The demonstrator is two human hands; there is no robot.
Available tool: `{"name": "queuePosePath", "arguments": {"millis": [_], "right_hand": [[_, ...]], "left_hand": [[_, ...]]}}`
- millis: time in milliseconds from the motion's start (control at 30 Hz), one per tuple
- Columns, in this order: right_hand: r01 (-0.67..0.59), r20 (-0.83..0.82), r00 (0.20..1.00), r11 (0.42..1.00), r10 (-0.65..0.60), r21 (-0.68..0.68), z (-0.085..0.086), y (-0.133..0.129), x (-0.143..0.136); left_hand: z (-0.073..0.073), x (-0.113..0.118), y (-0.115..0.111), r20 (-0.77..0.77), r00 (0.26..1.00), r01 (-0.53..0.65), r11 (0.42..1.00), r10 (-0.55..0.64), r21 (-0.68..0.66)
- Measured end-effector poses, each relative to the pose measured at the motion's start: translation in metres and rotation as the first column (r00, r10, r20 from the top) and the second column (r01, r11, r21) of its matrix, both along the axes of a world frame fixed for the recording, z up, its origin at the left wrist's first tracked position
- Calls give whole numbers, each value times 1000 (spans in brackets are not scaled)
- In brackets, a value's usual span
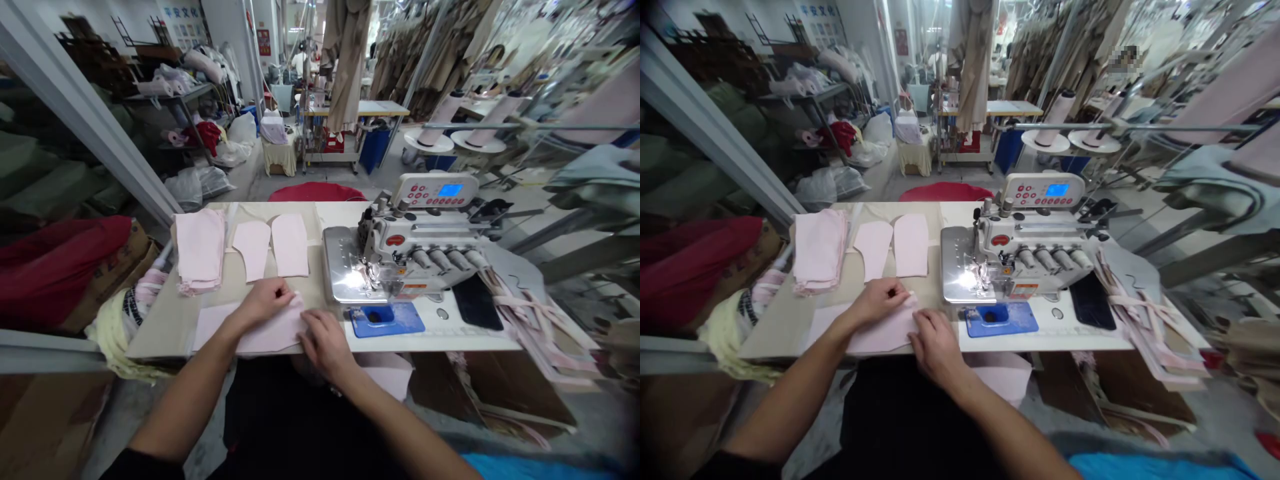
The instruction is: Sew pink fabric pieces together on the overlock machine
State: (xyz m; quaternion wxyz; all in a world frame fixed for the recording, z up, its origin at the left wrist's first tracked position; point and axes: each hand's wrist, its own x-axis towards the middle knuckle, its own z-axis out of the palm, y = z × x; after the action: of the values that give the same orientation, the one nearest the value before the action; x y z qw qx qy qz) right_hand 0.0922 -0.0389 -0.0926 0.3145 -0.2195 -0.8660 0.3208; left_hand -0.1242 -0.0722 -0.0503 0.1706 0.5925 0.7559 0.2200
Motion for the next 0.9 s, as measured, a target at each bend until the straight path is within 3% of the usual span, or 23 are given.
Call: {"name": "queuePosePath", "arguments": {"millis": [67, 100, 167, 233, 267, 333, 533, 633, 733, 800, 900], "right_hand": [[45, -98, 992, 958, -76, -284, 2, 2, -5], [10, -135, 988, 892, -80, -453, 3, 3, -7], [-126, -205, 978, 677, -39, -726, 7, 5, -10], [-223, -266, 964, 487, -20, -844, 13, 8, -7], [-237, -279, 960, 440, -32, -866, 15, 9, -4], [-225, -287, 954, 416, -91, -881, 21, 11, 7], [-86, -321, 856, 500, -406, -862, 25, 20, 50], [-71, -325, 790, 450, -520, -890, 19, 28, 59], [-123, -335, 783, 397, -524, -909, 12, 34, 58], [-151, -354, 787, 400, -505, -904, 10, 35, 55], [-163, -370, 793, 416, -485, -895, 10, 31, 53]], "left_hand": [[7, -5, -5, 272, 958, 59, 990, -91, 125], [11, -6, -7, 410, 903, 51, 978, -131, 200], [18, -5, -8, 581, 795, -6, 956, -173, 293], [26, -1, -3, 577, 801, -22, 954, -161, 298], [30, 3, 1, 542, 826, -16, 954, -157, 300], [38, 13, 14, 451, 876, 24, 949, -172, 315], [50, 62, 72, 122, 951, 218, 896, -284, 387], [48, 88, 95, -90, 966, 257, 877, -241, 406], [44, 107, 104, -193, 976, 169, 902, -98, 397], [43, 117, 103, -233, 972, 130, 907, -37, 401], [43, 124, 93, -191, 979, 149, 879, -67, 453]]}}
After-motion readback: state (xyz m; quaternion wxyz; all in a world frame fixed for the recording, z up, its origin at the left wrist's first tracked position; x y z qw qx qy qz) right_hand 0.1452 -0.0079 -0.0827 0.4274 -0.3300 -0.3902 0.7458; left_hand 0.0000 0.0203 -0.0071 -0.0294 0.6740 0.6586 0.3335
